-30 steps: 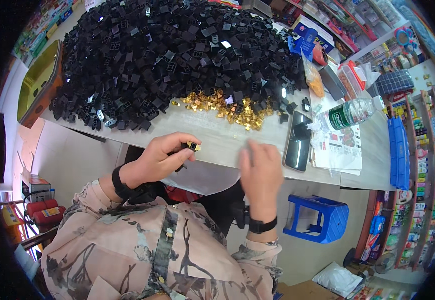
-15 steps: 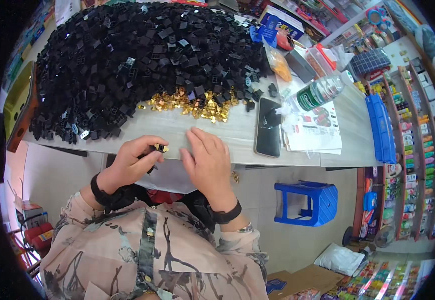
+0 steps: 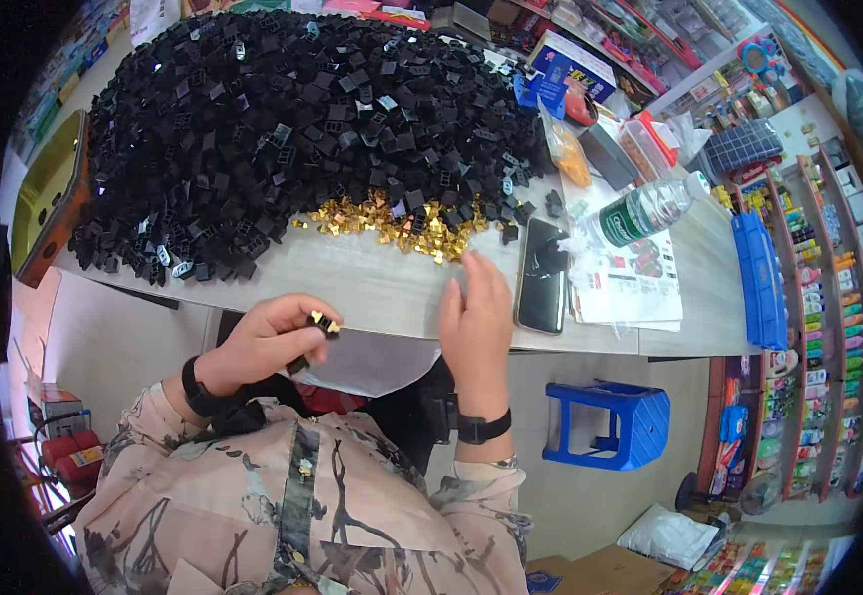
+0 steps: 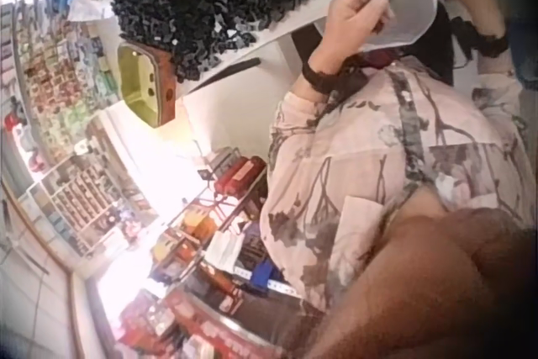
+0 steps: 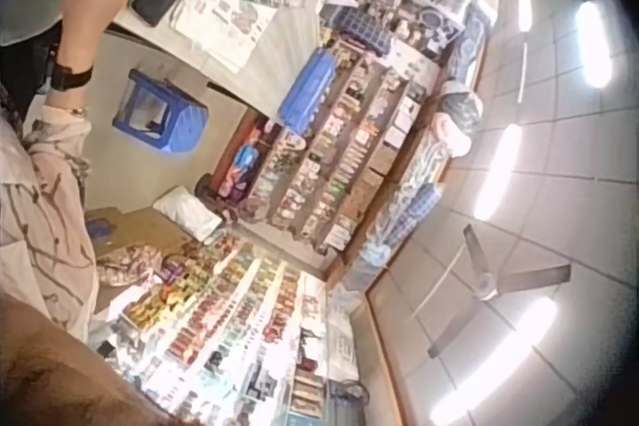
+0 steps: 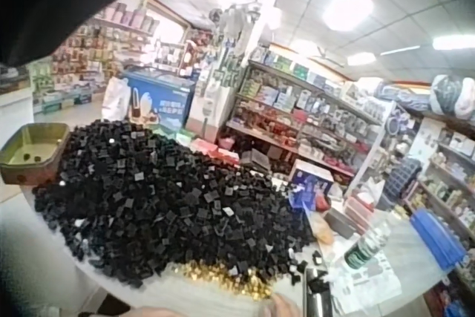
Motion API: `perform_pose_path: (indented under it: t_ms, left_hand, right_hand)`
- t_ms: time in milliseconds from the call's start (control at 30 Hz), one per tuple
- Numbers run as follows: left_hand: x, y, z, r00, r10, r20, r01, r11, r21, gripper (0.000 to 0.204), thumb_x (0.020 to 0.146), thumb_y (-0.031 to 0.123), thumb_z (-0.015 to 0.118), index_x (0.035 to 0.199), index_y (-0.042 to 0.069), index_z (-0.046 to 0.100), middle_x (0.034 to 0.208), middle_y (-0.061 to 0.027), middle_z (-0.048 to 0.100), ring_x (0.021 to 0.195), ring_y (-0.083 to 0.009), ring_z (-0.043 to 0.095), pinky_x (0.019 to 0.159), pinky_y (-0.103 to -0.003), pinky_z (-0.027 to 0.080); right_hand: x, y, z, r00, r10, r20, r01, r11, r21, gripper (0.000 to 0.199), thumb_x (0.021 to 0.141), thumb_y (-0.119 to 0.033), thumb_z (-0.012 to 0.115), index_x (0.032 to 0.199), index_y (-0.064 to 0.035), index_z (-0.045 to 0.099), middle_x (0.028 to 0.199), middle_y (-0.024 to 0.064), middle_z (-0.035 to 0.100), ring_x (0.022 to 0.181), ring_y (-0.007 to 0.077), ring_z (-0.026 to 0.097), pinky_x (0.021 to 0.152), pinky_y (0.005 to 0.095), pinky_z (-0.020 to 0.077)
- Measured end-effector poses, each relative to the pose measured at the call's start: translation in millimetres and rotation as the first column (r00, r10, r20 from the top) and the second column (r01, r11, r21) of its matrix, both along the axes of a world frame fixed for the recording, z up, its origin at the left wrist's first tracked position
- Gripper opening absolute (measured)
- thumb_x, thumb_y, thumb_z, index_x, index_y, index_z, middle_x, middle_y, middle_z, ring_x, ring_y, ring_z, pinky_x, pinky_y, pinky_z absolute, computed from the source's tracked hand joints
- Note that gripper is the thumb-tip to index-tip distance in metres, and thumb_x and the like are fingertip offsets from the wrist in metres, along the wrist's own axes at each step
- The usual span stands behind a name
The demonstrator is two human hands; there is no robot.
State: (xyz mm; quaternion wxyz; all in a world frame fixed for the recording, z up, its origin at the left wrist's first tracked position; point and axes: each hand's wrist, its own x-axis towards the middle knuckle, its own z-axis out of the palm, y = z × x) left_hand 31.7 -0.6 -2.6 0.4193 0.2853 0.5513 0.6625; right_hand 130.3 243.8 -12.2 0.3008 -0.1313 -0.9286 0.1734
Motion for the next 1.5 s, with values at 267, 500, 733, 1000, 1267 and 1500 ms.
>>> perform_pose_path:
  t_ms: [267,500,733,1000,1267,1500]
  left_hand:
    - [-7.2,-12.5,-50.4,0.862,-0.334,0.382,0.443,0.862,-0.247,0.030,0.096,0.022,0.051,0.120,0.005,0.055,0.089,-0.0054,0.065,0.075,-0.0119,0.061,0.065,-0.024,0.048]
    - [-2.8,-12.6,-76.4,0.646,-0.297,-0.703,0.034,0.931,-0.363,0.045,0.090,0.025,0.060,0.128,0.003,0.050,0.105,-0.0180,0.064,0.091,-0.0328,0.063,0.082,-0.036,0.050]
    - [-3.0,1.3,12.2,0.745,-0.437,-0.503,0.418,0.895,-0.157,0.035,0.091,0.019,0.059,0.121,0.002,0.056,0.102,-0.0128,0.065,0.089,-0.0238,0.064,0.080,-0.033,0.051]
    - [-20.0,39.1,5.2,0.854,-0.184,-0.488,0.181,0.982,-0.052,0.027,0.094,0.013,0.056,0.117,0.000,0.059,0.097,-0.0075,0.066,0.082,-0.0119,0.063,0.071,-0.027,0.051]
    - [-18.6,51.1,6.0,0.986,-0.036,-0.163,0.032,0.999,-0.023,0.031,0.095,0.013,0.054,0.123,0.003,0.053,0.089,-0.0032,0.062,0.072,-0.0079,0.059,0.059,-0.023,0.048]
    - [-32.4,51.4,8.5,0.986,-0.141,-0.087,0.132,0.986,-0.105,0.037,0.095,0.016,0.054,0.128,0.001,0.047,0.087,-0.0032,0.058,0.068,-0.0081,0.056,0.059,-0.023,0.047]
  right_hand:
    - [-25.6,55.1,12.9,0.986,-0.159,0.044,0.152,0.980,0.130,0.031,0.089,-0.011,0.056,0.119,-0.0024,0.056,0.121,0.0195,0.056,0.094,0.0284,0.062,0.081,0.0370,0.0499]
    - [-34.4,58.2,12.8,0.959,-0.232,0.160,0.224,0.972,0.069,0.031,0.086,-0.012,0.059,0.115,-0.0025,0.057,0.106,0.0172,0.060,0.080,0.0253,0.062,0.077,0.0366,0.0498]
    - [-26.4,61.4,8.6,0.964,-0.196,0.182,0.189,0.981,0.052,0.025,0.083,-0.014,0.062,0.105,-0.0027,0.060,0.090,0.0140,0.062,0.074,0.0252,0.062,0.071,0.0361,0.0502]
    - [-29.5,44.7,14.5,0.970,-0.201,0.138,0.205,0.979,-0.015,0.022,0.081,-0.017,0.066,0.097,-0.0015,0.063,0.081,0.0116,0.062,0.070,0.0248,0.062,0.067,0.0350,0.0503]
    - [-14.7,20.7,29.8,0.982,-0.082,0.171,0.122,0.963,-0.240,0.025,0.080,-0.012,0.069,0.101,-0.0004,0.062,0.083,0.0093,0.064,0.072,0.0164,0.063,0.065,0.0282,0.0510]
    - [-6.1,-43.3,27.9,0.910,0.414,0.016,-0.376,0.841,-0.389,0.027,0.080,-0.009,0.069,0.104,-0.0002,0.061,0.084,0.0071,0.064,0.071,0.0108,0.061,0.064,0.0245,0.0506]
